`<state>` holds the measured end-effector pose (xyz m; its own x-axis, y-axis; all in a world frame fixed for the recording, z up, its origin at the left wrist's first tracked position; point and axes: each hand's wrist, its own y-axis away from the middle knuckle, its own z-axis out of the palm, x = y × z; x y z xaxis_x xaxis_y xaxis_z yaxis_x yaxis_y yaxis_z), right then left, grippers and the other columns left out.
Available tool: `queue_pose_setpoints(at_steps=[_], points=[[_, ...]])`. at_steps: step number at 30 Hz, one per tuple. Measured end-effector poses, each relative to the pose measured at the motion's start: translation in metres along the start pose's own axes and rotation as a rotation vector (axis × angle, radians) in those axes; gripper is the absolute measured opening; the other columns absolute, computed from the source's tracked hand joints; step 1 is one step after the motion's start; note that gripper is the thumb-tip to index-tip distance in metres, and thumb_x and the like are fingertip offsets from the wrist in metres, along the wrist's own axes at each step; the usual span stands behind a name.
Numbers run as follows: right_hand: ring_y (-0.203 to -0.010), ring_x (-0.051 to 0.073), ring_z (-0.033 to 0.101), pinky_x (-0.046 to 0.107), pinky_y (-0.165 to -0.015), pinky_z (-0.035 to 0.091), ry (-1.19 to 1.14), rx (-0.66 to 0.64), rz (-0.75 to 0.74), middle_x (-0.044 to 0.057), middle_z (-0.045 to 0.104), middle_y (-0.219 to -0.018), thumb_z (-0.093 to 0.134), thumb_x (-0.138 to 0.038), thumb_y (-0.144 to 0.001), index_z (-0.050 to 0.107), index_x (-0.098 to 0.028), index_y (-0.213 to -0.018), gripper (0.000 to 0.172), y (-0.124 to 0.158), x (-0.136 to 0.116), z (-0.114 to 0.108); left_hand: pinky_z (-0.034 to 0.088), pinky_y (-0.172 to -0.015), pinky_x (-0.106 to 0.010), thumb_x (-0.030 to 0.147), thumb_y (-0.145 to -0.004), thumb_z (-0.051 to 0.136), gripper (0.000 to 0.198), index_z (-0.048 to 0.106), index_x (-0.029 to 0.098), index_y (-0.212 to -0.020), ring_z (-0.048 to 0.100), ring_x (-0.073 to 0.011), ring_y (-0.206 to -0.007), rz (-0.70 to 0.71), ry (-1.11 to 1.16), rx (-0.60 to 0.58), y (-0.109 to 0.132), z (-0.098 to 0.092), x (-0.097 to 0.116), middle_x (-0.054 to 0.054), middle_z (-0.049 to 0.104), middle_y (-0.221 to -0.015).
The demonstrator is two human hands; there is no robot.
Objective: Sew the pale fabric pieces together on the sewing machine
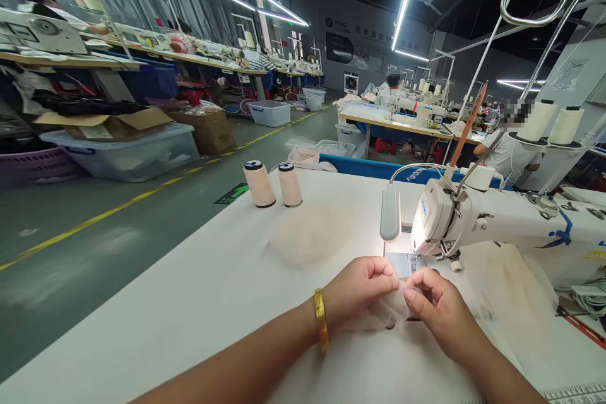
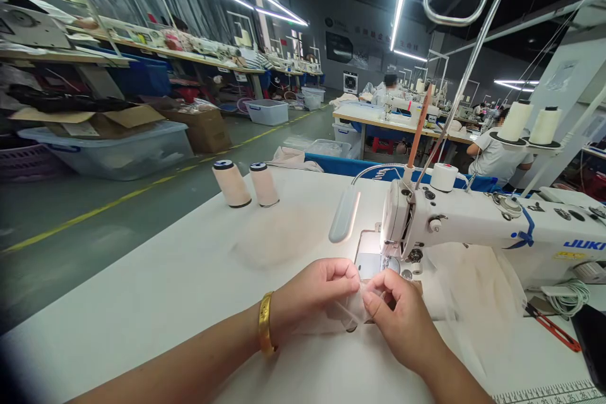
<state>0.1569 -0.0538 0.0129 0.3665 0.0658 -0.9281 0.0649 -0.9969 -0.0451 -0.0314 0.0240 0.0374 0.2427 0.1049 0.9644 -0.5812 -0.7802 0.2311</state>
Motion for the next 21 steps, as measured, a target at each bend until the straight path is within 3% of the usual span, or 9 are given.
queue_pose_setpoints(at_steps=[4,11,21], points=[[-0.070,0.017,0.051,0.028,-0.067,0.044,-0.057,-0.013,-0.009,-0.002,0.056,-0.072,0.058,-0.052,-0.098,0.062,-0.022,-0.087,0.032,-0.0012,0.0009,0.0010,0.034,-0.055,-0.026,0.045,-0.062,0.066,0.027,0.058,0.019,-0.068,0.045,-0.0135,-0.058,-0.031,0.038,-0.019,0.0008,0.0009,0.0031,0.005,0.049,-0.060],[-0.074,0.019,0.055,0.029,-0.070,0.046,0.037,0.024,0.004,0.000,0.058,-0.073,0.060,-0.050,-0.095,0.062,-0.022,-0.082,0.031,0.0004,0.0002,0.0044,0.030,-0.055,-0.025,0.039,-0.055,0.061,0.025,0.058,0.018,-0.067,0.041,-0.0129,-0.059,-0.005,-0.023,0.010,-0.0009,0.0038,-0.0010,0.005,0.047,-0.058],[-0.074,0.018,0.058,0.029,-0.071,0.047,-0.198,-0.026,0.067,0.000,0.065,-0.075,0.065,-0.054,-0.093,0.062,-0.021,-0.082,0.035,0.0016,-0.0050,0.0031,0.034,-0.057,-0.026,0.041,-0.057,0.060,0.024,0.060,0.019,-0.066,0.047,-0.0143,-0.060,-0.046,0.065,-0.025,-0.0007,0.0041,-0.0012,0.003,0.055,-0.059]])
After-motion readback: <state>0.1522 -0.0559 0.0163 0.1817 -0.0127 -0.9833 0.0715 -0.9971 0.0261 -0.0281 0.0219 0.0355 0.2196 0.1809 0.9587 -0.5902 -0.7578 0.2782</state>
